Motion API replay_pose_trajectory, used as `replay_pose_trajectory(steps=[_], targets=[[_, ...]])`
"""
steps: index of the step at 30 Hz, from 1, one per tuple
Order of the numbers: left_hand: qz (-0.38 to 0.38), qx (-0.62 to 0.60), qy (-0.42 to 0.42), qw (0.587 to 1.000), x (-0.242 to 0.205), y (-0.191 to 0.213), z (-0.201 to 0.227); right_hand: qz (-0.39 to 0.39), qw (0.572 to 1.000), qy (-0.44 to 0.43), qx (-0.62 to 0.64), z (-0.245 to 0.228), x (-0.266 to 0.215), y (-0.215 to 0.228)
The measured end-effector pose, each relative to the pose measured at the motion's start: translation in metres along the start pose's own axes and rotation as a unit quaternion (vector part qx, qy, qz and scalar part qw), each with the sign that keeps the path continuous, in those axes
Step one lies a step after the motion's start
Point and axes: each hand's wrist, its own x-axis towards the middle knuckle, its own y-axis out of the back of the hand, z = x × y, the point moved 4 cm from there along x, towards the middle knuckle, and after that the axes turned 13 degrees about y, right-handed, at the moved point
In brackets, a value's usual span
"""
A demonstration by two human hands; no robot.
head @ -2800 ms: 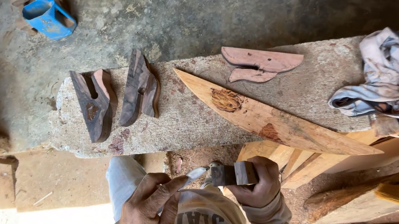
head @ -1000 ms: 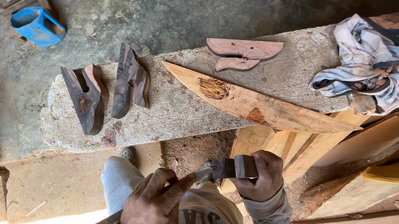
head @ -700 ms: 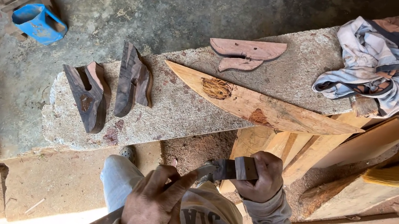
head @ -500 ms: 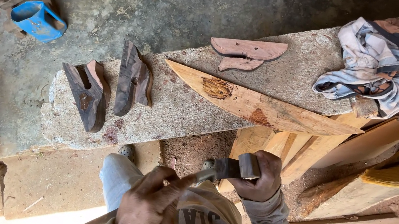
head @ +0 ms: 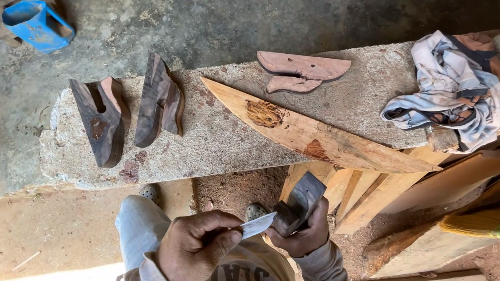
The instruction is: Shaping and refining small wooden furniture components using a saw blade and a wooden block.
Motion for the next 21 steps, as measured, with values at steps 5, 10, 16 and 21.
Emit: replay_pose_trajectory(steps=[5, 10, 16, 21], targets=[[0.010, 0.049, 0.030, 0.998, 0.004, -0.005, 0.001, 0.008, 1.000, 0.005, 0.015, -0.005, 0.004, 0.000], [0.026, 0.071, 0.042, 0.996, 0.008, -0.007, 0.006, 0.010, 1.000, 0.018, 0.016, -0.006, 0.008, 0.000], [0.109, 0.119, -0.088, 0.983, -0.001, -0.005, 0.034, -0.001, 1.000, 0.008, -0.004, 0.002, 0.005, 0.003], [0.097, 0.196, -0.067, 0.973, -0.009, -0.008, 0.035, -0.002, 1.000, 0.007, -0.012, 0.002, 0.005, 0.003]])
